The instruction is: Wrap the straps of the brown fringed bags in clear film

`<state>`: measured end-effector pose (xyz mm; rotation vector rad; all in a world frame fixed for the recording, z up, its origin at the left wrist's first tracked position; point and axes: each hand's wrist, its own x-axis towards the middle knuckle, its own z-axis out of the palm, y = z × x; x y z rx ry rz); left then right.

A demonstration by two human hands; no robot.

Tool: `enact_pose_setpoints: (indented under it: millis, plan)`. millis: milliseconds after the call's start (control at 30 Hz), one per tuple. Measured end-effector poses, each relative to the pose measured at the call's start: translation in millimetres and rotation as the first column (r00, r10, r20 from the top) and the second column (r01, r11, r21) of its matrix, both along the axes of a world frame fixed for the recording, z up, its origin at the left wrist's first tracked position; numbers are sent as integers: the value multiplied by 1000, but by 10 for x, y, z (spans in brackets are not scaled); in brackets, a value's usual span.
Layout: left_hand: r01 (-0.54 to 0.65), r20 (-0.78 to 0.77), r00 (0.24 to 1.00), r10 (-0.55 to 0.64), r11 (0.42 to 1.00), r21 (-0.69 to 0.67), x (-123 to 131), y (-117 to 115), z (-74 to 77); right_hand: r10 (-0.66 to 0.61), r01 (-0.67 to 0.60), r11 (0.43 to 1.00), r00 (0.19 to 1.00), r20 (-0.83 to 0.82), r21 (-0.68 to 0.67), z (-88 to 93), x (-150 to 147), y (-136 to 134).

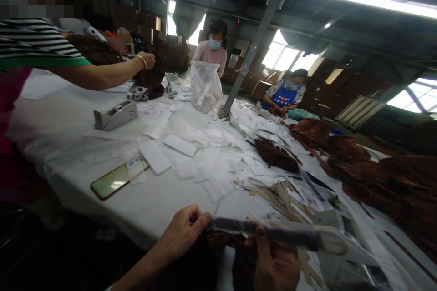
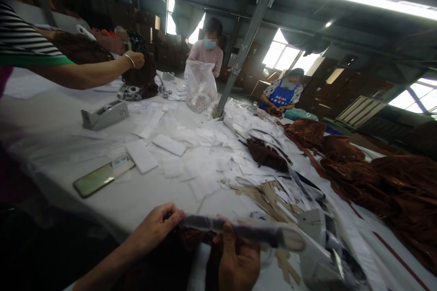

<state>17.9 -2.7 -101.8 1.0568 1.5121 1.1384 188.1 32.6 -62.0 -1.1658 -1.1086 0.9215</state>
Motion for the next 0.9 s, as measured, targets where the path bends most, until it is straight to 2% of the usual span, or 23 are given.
enact_pose_setpoints:
  millis: [233, 367, 500, 667, 900]
  plan:
    - [79, -19, 997, -79, 997, 5, -36, 58, 53, 34, -34, 999, 999, -1, -20, -99, 41, 27]
    - [24, -27, 999, -22, 998, 51, 33, 69, -10, 89, -104, 992, 980, -176, -76, -98, 52, 73]
    - [-45, -28, 999, 47, 995, 84, 137, 56, -99, 150, -219, 965, 916, -372, -148, -30, 33, 119]
    - [-119, -110, 985, 133, 985, 121, 193, 43, -268, 104, -210, 963, 868, -485, -170, 60, 59, 189]
    - [-191, -94, 972, 215, 958, 212, 314, 18, -628, 57, -94, 989, 954, -294, -112, 114, 64, 301]
